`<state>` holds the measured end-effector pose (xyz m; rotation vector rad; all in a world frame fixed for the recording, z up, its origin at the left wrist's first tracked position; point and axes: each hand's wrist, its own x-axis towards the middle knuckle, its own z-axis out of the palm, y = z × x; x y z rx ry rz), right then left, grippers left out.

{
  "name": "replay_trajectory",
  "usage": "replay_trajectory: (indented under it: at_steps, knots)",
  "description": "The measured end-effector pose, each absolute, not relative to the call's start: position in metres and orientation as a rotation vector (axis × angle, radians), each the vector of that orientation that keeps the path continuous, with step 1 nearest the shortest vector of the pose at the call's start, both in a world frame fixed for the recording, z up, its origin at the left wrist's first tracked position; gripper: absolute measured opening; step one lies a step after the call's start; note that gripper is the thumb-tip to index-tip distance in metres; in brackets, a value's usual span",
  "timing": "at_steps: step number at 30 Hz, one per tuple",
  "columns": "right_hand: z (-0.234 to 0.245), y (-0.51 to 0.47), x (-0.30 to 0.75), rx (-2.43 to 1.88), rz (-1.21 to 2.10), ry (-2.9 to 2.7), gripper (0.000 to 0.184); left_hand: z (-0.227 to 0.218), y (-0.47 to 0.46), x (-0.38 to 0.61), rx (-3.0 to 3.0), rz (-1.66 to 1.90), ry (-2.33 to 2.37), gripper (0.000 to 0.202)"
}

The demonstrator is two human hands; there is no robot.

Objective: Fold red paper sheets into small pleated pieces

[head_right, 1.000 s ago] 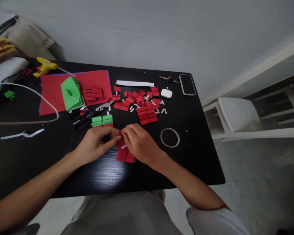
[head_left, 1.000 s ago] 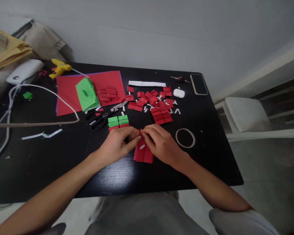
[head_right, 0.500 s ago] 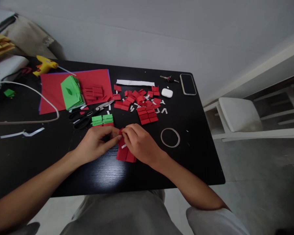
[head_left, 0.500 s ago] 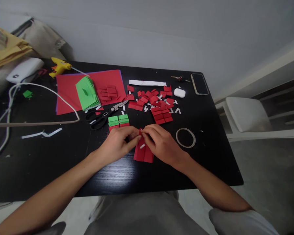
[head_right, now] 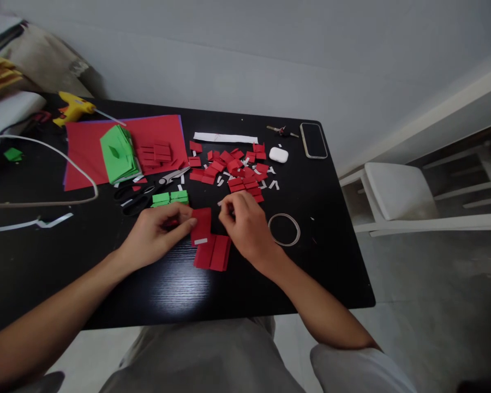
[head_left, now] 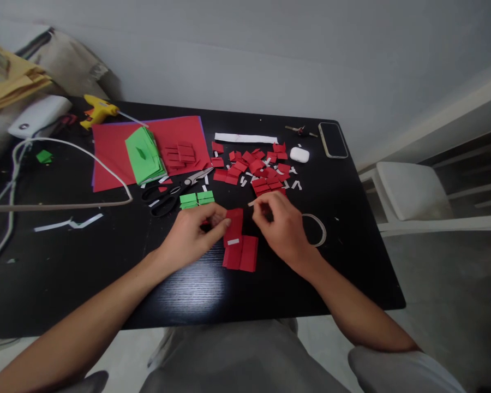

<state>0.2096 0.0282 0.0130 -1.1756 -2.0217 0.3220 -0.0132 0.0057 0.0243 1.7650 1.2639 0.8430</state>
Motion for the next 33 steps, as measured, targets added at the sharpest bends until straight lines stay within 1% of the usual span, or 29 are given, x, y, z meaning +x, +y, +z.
replay_trajectory:
  at_steps: [4, 8, 10, 12, 13, 14, 16, 17, 18, 22, 27, 33]
  knots:
    - [0.006, 0.04, 0.218, -1.234, 0.274, -1.963, 0.015, 0.027, 0.009, -0.014, 1.534, 0.945, 1.292, 0.023]
    - [0.006, 0.037, 0.217, -1.246, 0.347, -1.982, 0.012, 0.03, 0.012, -0.014, 1.396, 1.023, 1.284, 0.027]
    - [0.009, 0.034, 0.214, -1.28, 0.417, -1.936, 0.014, 0.03, 0.013, -0.014, 1.351, 1.057, 1.273, 0.029]
    - [0.013, 0.031, 0.211, -1.287, 0.659, -1.835, 0.014, 0.029, 0.013, -0.015, 1.306, 1.087, 1.266, 0.03]
    - [0.015, 0.029, 0.209, -1.261, 0.859, -1.763, 0.012, 0.029, 0.014, -0.015, 1.29, 1.1, 1.268, 0.03]
    - [0.016, 0.028, 0.208, -1.215, 1.081, -1.678, 0.013, 0.029, 0.013, -0.015, 1.28, 1.109, 1.273, 0.03]
    - [0.017, 0.026, 0.205, -1.122, 1.46, -1.5, 0.029, 0.029, 0.013, -0.014, 1.282, 1.117, 1.28, 0.028]
    - [0.018, 0.026, 0.204, -1.092, 1.575, -1.431, 0.033, 0.029, 0.013, -0.014, 1.286, 1.123, 1.275, 0.027]
    - [0.018, 0.025, 0.203, -1.08, 1.637, -1.38, 0.033, 0.028, 0.013, -0.013, 1.289, 1.125, 1.261, 0.027]
    - [0.019, 0.024, 0.203, -1.081, 1.637, -1.291, 0.025, 0.027, 0.013, -0.011, 1.272, 1.025, 1.147, 0.033]
    - [0.018, 0.024, 0.202, -1.072, 1.566, -1.307, 0.025, 0.025, 0.012, -0.011, 1.257, 0.741, 1.072, 0.022]
    - [0.017, 0.019, 0.196, -1.073, 1.511, -1.304, 0.028, 0.027, 0.011, -0.009, 1.188, 0.724, 1.075, 0.016]
